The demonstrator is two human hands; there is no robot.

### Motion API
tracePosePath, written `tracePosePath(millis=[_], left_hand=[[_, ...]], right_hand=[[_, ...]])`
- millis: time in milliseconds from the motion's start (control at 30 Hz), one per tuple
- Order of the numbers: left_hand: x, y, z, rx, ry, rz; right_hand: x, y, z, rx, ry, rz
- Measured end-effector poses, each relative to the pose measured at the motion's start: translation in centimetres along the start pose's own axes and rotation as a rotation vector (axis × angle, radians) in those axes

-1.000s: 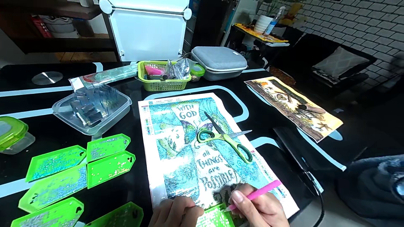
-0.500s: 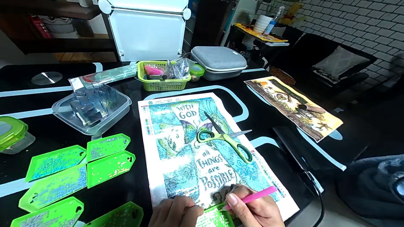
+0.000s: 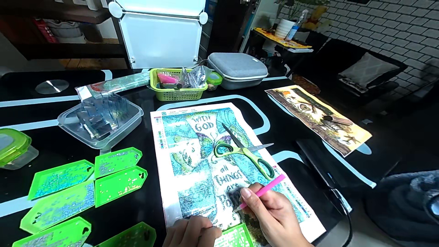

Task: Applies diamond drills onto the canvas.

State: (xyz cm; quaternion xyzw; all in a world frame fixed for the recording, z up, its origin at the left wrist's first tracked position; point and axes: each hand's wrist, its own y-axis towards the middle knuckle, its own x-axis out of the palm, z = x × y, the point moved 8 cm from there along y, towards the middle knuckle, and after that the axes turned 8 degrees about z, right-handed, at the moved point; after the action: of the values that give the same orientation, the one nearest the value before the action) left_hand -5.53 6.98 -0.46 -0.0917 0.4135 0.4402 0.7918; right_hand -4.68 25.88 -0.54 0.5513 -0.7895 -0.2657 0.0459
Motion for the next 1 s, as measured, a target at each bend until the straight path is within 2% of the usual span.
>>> tracePosePath(millis=[400, 767, 933, 1000], left_hand=[[0.0, 0.0, 0.0, -0.004, -0.004, 0.002], [-0.1, 0.0, 0.0, -0.005, -0.004, 0.006], [-0.1, 0.0, 0.0, -0.007, -0.017, 0.005], [-0.1, 0.0, 0.0, -0.01, -0.019, 0.005]], right_hand=[[0.4, 0.0, 0.2, 0.004, -0.048, 0.0], [0.5, -0.1, -0.1, -0.076, -0.183, -0.038], [-0.7, -0.5, -0.5, 0.094, 0.067, -0.027], [-1.0, -1.5, -1.5, 0.124, 0.072, -0.067]])
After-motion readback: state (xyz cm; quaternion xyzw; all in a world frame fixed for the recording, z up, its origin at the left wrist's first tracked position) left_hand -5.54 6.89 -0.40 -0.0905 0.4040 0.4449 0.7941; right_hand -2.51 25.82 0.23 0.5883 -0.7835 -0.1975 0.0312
